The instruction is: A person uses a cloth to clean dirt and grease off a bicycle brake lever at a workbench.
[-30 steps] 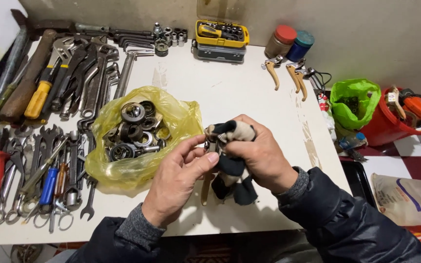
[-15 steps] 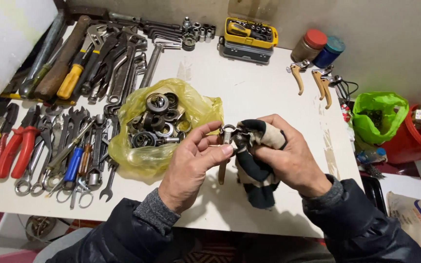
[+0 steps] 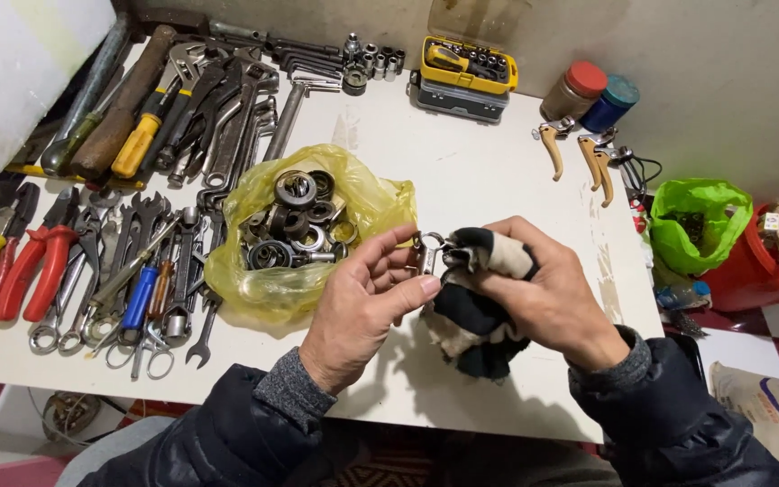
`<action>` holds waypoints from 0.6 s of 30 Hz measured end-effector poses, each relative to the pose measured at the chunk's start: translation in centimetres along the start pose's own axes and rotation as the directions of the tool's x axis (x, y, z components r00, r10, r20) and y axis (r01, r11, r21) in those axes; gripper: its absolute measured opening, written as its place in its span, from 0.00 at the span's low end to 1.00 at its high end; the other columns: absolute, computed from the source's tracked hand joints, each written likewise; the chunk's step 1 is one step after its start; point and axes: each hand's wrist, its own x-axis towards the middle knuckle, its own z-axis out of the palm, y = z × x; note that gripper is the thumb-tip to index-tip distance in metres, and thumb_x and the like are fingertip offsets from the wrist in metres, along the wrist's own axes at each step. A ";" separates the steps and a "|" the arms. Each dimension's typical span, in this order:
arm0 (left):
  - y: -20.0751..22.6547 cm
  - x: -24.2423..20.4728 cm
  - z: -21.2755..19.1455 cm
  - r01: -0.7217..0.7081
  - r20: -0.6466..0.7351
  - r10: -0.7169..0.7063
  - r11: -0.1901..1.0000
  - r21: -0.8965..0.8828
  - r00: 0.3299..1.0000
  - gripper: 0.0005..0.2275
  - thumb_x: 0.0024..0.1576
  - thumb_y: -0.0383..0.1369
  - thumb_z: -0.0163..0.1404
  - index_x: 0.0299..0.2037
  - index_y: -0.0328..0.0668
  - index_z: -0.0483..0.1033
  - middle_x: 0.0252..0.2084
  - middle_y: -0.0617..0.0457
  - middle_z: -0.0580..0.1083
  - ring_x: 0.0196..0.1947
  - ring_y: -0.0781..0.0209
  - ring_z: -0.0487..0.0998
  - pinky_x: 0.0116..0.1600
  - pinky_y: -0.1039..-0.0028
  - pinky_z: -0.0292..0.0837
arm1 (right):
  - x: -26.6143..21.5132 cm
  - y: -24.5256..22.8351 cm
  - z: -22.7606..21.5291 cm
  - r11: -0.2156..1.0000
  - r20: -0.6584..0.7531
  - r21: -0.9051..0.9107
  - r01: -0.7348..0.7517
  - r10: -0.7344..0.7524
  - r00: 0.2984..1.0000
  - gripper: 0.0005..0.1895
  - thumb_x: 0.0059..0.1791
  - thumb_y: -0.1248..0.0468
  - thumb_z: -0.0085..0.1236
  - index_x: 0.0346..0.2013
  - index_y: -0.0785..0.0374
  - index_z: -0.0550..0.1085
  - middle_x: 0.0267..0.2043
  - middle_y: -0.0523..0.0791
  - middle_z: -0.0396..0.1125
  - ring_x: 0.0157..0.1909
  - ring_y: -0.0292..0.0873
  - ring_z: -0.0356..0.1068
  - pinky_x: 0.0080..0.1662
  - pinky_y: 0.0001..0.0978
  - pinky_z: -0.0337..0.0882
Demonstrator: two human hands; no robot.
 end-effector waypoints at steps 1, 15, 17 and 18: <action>0.2 0.1 0.2 -0.001 0.000 0.001 1.000 -0.001 1.000 0.34 0.45 0.34 0.60 0.66 0.39 0.68 0.51 0.46 0.73 0.48 0.59 0.78 0.56 0.71 0.81 | 0.0 0.4 -0.4 1.000 0.000 -0.001 0.001 -0.001 1.000 0.11 0.44 0.69 0.68 0.39 0.61 0.76 0.29 0.43 0.67 0.30 0.37 0.65 0.33 0.27 0.71; 0.3 -0.2 -0.2 0.007 0.023 -0.007 1.000 0.026 1.000 0.37 0.41 0.45 0.59 0.64 0.41 0.68 0.58 0.39 0.73 0.59 0.51 0.77 0.63 0.60 0.77 | 0.0 1.2 -0.4 0.824 -0.014 0.508 0.251 -0.283 0.959 0.18 0.48 0.66 0.52 0.52 0.66 0.67 0.55 0.62 0.71 0.54 0.58 0.75 0.54 0.50 0.78; 0.3 -0.4 0.2 0.024 0.052 -0.024 1.000 -0.014 0.998 0.34 0.43 0.39 0.60 0.63 0.39 0.68 0.53 0.42 0.74 0.54 0.53 0.79 0.58 0.62 0.81 | -0.2 0.9 0.1 0.903 0.019 0.348 0.254 -0.277 0.961 0.20 0.49 0.65 0.52 0.55 0.65 0.68 0.54 0.56 0.71 0.51 0.50 0.73 0.52 0.42 0.78; 0.4 -0.5 0.4 0.041 0.083 -0.036 0.998 -0.051 0.996 0.32 0.44 0.34 0.60 0.63 0.37 0.68 0.48 0.45 0.76 0.48 0.55 0.80 0.52 0.64 0.85 | -0.3 0.8 0.3 0.950 0.048 0.178 0.256 -0.268 0.962 0.23 0.49 0.64 0.53 0.59 0.64 0.69 0.54 0.49 0.71 0.48 0.42 0.71 0.50 0.35 0.77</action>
